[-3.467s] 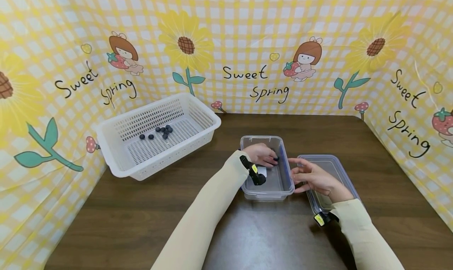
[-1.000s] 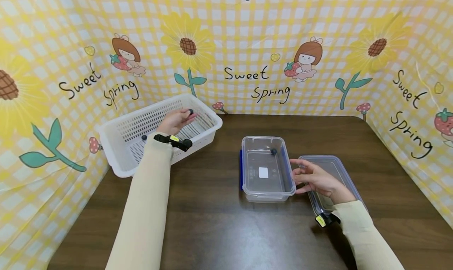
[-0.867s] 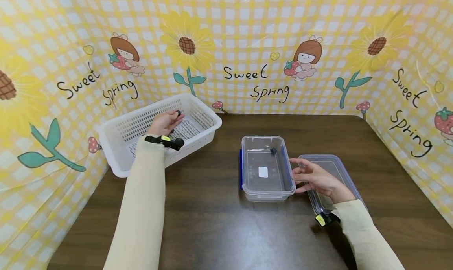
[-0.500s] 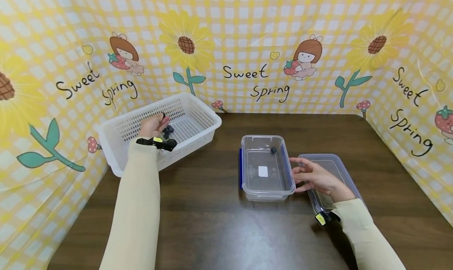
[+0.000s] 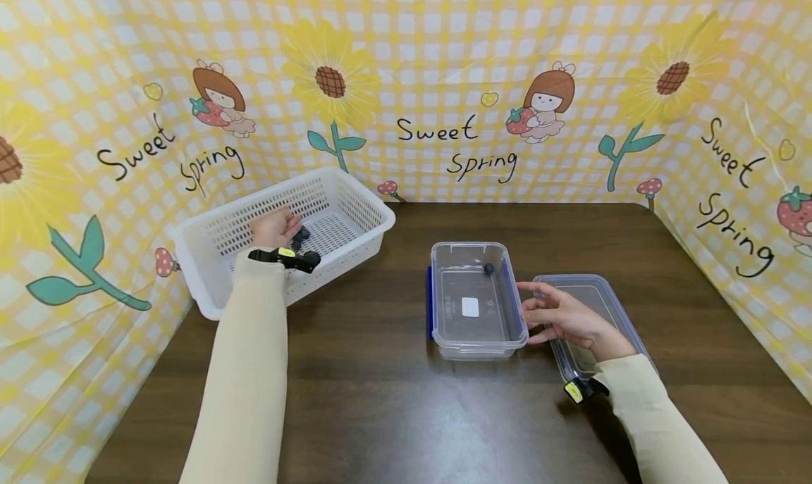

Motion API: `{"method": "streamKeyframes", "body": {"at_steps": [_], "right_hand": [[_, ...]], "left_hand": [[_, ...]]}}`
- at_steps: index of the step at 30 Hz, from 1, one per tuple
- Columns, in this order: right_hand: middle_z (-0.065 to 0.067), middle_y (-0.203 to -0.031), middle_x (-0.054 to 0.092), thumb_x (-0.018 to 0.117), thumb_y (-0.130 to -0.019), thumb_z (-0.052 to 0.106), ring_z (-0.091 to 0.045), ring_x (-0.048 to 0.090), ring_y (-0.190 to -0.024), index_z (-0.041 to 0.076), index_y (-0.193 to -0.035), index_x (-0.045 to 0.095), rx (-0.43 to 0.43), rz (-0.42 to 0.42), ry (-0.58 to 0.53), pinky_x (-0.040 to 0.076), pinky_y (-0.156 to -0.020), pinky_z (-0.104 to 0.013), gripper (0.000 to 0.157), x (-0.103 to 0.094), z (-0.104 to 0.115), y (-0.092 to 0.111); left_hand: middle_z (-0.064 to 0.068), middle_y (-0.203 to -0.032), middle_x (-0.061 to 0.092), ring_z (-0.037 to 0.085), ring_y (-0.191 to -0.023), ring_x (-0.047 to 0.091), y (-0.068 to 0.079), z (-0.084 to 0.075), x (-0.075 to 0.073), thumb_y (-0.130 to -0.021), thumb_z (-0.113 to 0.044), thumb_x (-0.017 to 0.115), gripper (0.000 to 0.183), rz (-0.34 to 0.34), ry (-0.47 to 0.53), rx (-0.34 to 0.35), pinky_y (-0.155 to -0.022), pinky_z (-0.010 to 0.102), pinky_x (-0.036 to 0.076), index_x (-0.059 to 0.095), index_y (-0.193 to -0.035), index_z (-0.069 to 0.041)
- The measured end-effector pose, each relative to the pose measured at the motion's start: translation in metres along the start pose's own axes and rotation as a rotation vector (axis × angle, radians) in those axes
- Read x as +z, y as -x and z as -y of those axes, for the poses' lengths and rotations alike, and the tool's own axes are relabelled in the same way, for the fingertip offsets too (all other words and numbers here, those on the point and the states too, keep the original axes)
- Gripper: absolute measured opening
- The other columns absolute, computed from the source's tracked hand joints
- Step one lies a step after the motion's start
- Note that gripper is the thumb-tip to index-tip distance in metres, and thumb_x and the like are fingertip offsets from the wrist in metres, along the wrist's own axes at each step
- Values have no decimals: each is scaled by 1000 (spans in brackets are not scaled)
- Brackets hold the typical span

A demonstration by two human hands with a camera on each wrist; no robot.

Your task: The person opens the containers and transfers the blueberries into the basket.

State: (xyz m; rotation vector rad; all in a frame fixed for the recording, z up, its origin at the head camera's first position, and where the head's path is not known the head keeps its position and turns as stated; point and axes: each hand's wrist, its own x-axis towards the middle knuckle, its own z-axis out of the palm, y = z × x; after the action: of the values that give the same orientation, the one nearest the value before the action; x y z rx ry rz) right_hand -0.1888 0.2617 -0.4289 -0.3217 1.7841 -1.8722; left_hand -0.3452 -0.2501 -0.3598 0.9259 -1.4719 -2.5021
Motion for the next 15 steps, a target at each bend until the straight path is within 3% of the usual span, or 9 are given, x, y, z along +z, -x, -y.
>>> {"method": "streamKeyframes", "body": {"at_steps": [9, 15], "right_hand": [[-13, -107, 56, 56, -98, -4, -21, 67, -84, -5, -151, 16, -3, -3, 3, 62, -73, -42, 67, 0, 0, 0], [-13, -107, 55, 56, -98, -5, -20, 66, -84, -6, -151, 15, 1, -8, 5, 62, -72, -43, 67, 0, 0, 0]], "left_hand": [[15, -148, 46, 20, -131, 51, 39, 11, 67, -104, -8, 51, 46, 255, -102, 43, -101, 22, 48, 41, -148, 0], [16, -140, 55, 22, -125, 56, 57, 33, 108, -101, -6, 58, 42, 354, -177, 9, -99, 26, 51, 50, -141, 2]]}}
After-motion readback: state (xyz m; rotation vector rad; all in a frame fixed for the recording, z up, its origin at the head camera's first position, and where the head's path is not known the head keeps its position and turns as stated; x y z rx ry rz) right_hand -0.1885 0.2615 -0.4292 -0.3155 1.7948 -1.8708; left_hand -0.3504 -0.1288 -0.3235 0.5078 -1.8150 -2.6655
